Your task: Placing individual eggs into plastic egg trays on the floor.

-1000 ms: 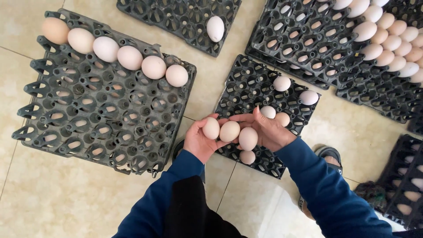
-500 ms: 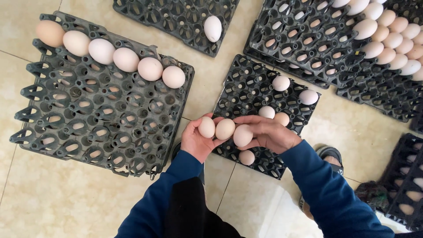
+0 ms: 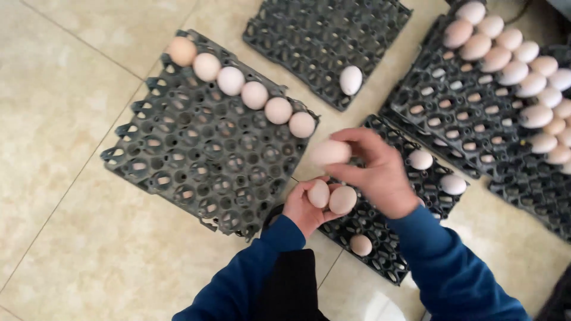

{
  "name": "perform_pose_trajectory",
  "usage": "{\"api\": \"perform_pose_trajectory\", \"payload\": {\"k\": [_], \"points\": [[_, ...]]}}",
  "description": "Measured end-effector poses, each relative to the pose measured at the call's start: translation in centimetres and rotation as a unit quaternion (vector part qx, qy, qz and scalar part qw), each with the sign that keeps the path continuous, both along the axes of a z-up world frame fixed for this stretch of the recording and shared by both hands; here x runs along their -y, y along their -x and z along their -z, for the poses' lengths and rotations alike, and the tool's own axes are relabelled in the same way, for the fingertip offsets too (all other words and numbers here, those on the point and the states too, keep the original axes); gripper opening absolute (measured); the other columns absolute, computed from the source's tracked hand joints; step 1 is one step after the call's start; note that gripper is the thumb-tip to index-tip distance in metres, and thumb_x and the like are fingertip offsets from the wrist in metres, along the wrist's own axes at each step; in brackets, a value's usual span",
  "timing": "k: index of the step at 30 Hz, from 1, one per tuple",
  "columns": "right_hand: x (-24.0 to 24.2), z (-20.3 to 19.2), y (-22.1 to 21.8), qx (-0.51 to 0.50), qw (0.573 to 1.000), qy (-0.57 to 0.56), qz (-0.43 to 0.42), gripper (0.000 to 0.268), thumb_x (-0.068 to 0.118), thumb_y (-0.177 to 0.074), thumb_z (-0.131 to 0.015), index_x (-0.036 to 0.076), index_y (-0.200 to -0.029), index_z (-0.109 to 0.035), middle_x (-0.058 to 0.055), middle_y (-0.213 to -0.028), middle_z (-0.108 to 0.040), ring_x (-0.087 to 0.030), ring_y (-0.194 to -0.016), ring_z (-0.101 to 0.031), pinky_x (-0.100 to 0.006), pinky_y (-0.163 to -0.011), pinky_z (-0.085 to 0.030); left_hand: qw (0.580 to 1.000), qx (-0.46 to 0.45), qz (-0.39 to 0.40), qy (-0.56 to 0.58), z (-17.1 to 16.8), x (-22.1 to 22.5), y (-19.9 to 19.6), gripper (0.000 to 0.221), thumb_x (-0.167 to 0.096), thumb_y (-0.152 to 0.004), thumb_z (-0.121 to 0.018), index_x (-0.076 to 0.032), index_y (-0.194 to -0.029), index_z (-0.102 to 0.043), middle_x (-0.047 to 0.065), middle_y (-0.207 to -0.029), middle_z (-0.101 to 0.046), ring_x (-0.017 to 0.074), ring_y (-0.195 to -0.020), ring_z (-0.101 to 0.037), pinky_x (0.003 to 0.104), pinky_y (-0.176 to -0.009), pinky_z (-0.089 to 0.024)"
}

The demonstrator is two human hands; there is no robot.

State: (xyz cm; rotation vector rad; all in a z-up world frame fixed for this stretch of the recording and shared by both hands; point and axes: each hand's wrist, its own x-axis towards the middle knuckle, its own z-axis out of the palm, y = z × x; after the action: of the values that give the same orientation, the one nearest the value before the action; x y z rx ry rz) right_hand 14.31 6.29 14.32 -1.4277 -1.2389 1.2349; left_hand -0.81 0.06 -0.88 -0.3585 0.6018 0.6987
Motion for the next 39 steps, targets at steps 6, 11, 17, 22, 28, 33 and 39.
{"api": "perform_pose_trajectory", "payload": {"k": [6,11,17,22,28,33,39], "points": [[-2.9,7.1,5.0,0.388,0.856,-0.31,-0.142,0.048,0.03,-0.077,-0.09,0.02,-0.121,-0.073,-0.001,-0.114,-0.067,-0.025,-0.104,-0.057,-0.038,-0.093,-0.05,1.0,0.015,0.0,-0.016,-1.4,-0.4,0.8,0.042,-0.031,-0.1,-0.055,-0.008,-0.135,-0.057,0.024,-0.134,-0.063,0.0482,-0.118,-0.063,0.07,-0.098,-0.057],[-0.5,3.6,0.5,0.287,0.938,-0.18,-0.071,0.054,0.027,-0.081,-0.091,0.012,-0.128,-0.07,-0.008,-0.115,-0.064,-0.022,-0.096,-0.061,-0.034,-0.083,-0.053,0.999,0.021,0.003,-0.033,0.1,0.2,0.7,0.04,-0.031,-0.101,-0.053,-0.007,-0.133,-0.059,0.023,-0.13,-0.066,0.0458,-0.119,-0.064,0.07,-0.098,-0.057],[4.7,5.7,-5.9,0.074,0.972,0.22,-0.029,0.059,0.027,-0.083,-0.082,0.004,-0.134,-0.063,-0.024,-0.101,-0.07,-0.023,-0.054,-0.065,-0.028,-0.04,-0.044,0.999,0.018,0.012,-0.028,-0.4,-0.1,0.3,0.035,-0.029,-0.1,-0.049,-0.011,-0.128,-0.06,0.022,-0.131,-0.067,0.0426,-0.124,-0.061,0.072,-0.101,-0.054],[6.5,6.7,-3.6,-0.014,0.957,0.288,-0.038,0.065,0.014,-0.081,-0.083,0.002,-0.139,-0.056,-0.026,-0.099,-0.071,-0.021,-0.043,-0.061,-0.026,-0.032,-0.037,1.0,0.002,0.013,-0.023,-0.5,-0.1,0.0,0.036,-0.028,-0.099,-0.049,-0.01,-0.13,-0.057,0.022,-0.134,-0.065,0.0409,-0.126,-0.06,0.073,-0.101,-0.054],[4.5,6.5,-4.2,-0.035,0.969,0.233,0.078,0.056,0.005,-0.075,-0.083,0.005,-0.128,-0.066,-0.021,-0.102,-0.07,-0.021,-0.05,-0.062,-0.025,-0.035,-0.04,1.0,0.006,-0.007,-0.022,-1.9,-0.4,1.3,0.032,-0.02,-0.103,-0.047,-0.007,-0.129,-0.06,0.025,-0.134,-0.062,0.0404,-0.131,-0.054,0.072,-0.107,-0.052],[-1.9,-0.5,3.0,0.09,0.996,0.006,-0.001,0.057,0.003,-0.071,-0.094,0.008,-0.123,-0.071,-0.01,-0.113,-0.068,-0.016,-0.098,-0.065,-0.03,-0.086,-0.059,1.0,0.023,0.0,-0.015,1.9,1.3,0.1,0.037,-0.018,-0.104,-0.051,-0.004,-0.138,-0.051,0.03,-0.132,-0.061,0.0448,-0.126,-0.059,0.064,-0.101,-0.061],[-6.0,3.3,10.4,0.461,0.849,-0.218,-0.139,0.044,0.021,-0.077,-0.086,0.024,-0.119,-0.072,0.003,-0.109,-0.066,-0.019,-0.091,-0.071,-0.034,-0.077,-0.061,0.999,0.044,0.012,0.001,3.8,2.9,0.7,0.033,-0.016,-0.105,-0.053,-0.005,-0.136,-0.055,0.03,-0.126,-0.064,0.0439,-0.119,-0.064,0.059,-0.097,-0.065]]}}
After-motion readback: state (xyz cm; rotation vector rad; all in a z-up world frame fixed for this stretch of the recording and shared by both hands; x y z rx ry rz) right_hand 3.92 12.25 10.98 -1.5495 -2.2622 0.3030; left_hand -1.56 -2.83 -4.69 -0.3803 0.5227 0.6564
